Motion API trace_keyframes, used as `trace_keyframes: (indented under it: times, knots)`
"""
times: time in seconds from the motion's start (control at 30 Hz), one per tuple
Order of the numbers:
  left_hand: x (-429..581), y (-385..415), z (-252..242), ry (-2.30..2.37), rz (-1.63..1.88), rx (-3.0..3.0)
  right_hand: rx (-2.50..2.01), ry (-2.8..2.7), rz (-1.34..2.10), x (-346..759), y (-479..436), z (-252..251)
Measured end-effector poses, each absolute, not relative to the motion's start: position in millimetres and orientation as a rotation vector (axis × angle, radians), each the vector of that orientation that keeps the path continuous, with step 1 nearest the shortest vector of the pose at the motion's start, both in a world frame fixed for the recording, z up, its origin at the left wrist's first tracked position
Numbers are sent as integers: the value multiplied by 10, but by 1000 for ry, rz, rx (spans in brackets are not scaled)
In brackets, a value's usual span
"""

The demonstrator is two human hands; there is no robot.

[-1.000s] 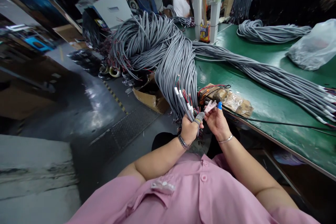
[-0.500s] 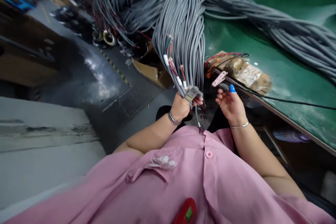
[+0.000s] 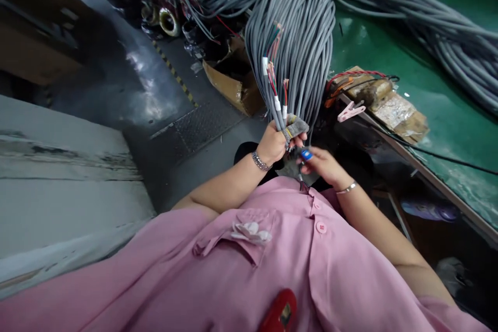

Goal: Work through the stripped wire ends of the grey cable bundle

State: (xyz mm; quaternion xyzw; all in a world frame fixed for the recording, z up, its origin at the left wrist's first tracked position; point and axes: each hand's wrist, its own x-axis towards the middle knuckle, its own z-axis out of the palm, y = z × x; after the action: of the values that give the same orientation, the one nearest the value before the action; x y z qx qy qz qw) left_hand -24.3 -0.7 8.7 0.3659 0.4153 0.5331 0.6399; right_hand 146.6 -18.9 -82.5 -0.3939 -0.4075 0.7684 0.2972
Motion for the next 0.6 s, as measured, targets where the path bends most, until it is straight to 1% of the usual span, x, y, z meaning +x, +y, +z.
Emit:
trace_keyframes:
  times: [0.03, 0.07, 0.1, 0.17, 0.23, 0.3, 0.4, 0.6]
  knots:
    - [-249, -9, 90, 930, 1215, 845, -1157, -1228, 2096, 1428, -189, -963]
    - [-257, -12, 93, 915, 1209, 865, -1325, -1372, 2035, 1406, -178, -1085]
    - [-267, -14, 96, 899, 1205, 891, -1517, -1479, 1848, 1403, -157, -1179]
    - [-289, -18, 103, 871, 1187, 949, -1599, -1550, 1668, 1437, -94, -1260]
    - [-308, -15, 105, 860, 1166, 984, -1619, -1612, 1541, 1491, -37, -1203]
    - [-313, -7, 103, 863, 1145, 1000, -1601, -1681, 1469, 1533, -22, -1052]
    - [-290, 1, 98, 854, 1110, 1013, -1444, -1768, 1420, 1579, -82, -753]
    - [-234, -61, 168, 837, 1094, 1013, -1385, -1763, 1225, 1725, -302, -12]
